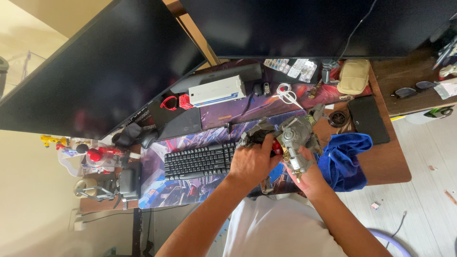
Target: The person assembles a grey and red robot action figure by hand at a desk. They connect various limbs and torso pieces, rotate the figure to check alignment, and adjust the joints to complete the assembly.
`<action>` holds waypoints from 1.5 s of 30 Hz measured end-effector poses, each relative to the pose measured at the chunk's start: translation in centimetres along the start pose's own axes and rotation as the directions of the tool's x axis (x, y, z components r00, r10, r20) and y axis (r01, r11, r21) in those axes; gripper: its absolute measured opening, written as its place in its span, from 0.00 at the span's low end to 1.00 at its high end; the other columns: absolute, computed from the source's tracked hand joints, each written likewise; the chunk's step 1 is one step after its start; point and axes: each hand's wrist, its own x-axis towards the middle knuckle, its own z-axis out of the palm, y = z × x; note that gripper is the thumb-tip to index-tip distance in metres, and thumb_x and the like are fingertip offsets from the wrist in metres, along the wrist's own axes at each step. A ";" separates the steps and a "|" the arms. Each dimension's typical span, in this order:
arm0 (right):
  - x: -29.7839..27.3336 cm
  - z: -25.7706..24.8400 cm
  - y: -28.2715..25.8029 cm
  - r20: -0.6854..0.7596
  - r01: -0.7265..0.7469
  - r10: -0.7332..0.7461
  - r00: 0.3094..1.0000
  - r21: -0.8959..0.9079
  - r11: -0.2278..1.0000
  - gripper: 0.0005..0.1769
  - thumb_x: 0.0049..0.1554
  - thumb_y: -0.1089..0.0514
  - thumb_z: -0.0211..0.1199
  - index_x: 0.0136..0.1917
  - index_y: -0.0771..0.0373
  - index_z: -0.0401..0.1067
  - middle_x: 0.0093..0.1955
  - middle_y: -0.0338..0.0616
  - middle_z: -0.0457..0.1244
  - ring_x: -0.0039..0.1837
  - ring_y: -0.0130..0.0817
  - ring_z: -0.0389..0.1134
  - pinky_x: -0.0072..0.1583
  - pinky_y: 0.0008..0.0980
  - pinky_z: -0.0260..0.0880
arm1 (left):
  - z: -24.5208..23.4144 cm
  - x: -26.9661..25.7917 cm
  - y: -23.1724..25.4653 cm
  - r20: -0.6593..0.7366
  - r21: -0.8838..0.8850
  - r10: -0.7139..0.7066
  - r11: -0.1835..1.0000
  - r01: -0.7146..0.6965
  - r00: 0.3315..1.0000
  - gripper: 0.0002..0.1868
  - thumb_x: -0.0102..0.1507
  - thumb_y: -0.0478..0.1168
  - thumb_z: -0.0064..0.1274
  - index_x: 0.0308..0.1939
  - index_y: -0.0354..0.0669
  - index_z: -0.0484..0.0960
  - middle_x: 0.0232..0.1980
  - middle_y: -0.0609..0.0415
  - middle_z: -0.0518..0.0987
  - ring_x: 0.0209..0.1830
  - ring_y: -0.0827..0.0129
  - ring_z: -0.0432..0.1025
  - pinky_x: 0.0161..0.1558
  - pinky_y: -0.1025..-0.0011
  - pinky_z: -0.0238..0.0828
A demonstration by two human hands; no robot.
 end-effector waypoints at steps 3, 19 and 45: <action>-0.2 1.4 -0.4 0.013 0.023 -0.023 1.000 -0.009 1.000 0.27 0.62 0.46 0.68 0.69 0.62 0.73 0.64 0.42 0.70 0.66 0.36 0.70 0.68 0.38 0.69 | -0.3 0.1 0.7 0.060 -0.032 -0.121 0.992 0.123 0.991 0.41 0.64 0.59 0.63 0.70 0.35 0.71 0.28 0.43 0.84 0.24 0.49 0.81 0.30 0.54 0.79; 0.9 -1.1 0.7 -0.097 0.022 -0.010 0.995 0.121 0.992 0.11 0.66 0.53 0.57 0.58 0.59 0.74 0.52 0.36 0.69 0.54 0.26 0.72 0.55 0.28 0.76 | 0.9 0.1 3.6 -0.134 0.185 -0.110 0.974 0.134 0.985 0.34 0.65 0.56 0.60 0.67 0.33 0.77 0.25 0.48 0.80 0.19 0.55 0.78 0.27 0.58 0.76; -1.8 3.4 -2.7 0.055 0.005 0.005 0.998 -0.166 0.986 0.20 0.67 0.45 0.60 0.58 0.64 0.77 0.38 0.35 0.66 0.34 0.22 0.66 0.33 0.21 0.63 | -1.6 2.0 2.6 -0.263 0.227 0.268 0.951 -0.211 0.927 0.18 0.58 0.53 0.60 0.38 0.41 0.80 0.40 0.48 0.75 0.52 0.53 0.66 0.64 0.44 0.57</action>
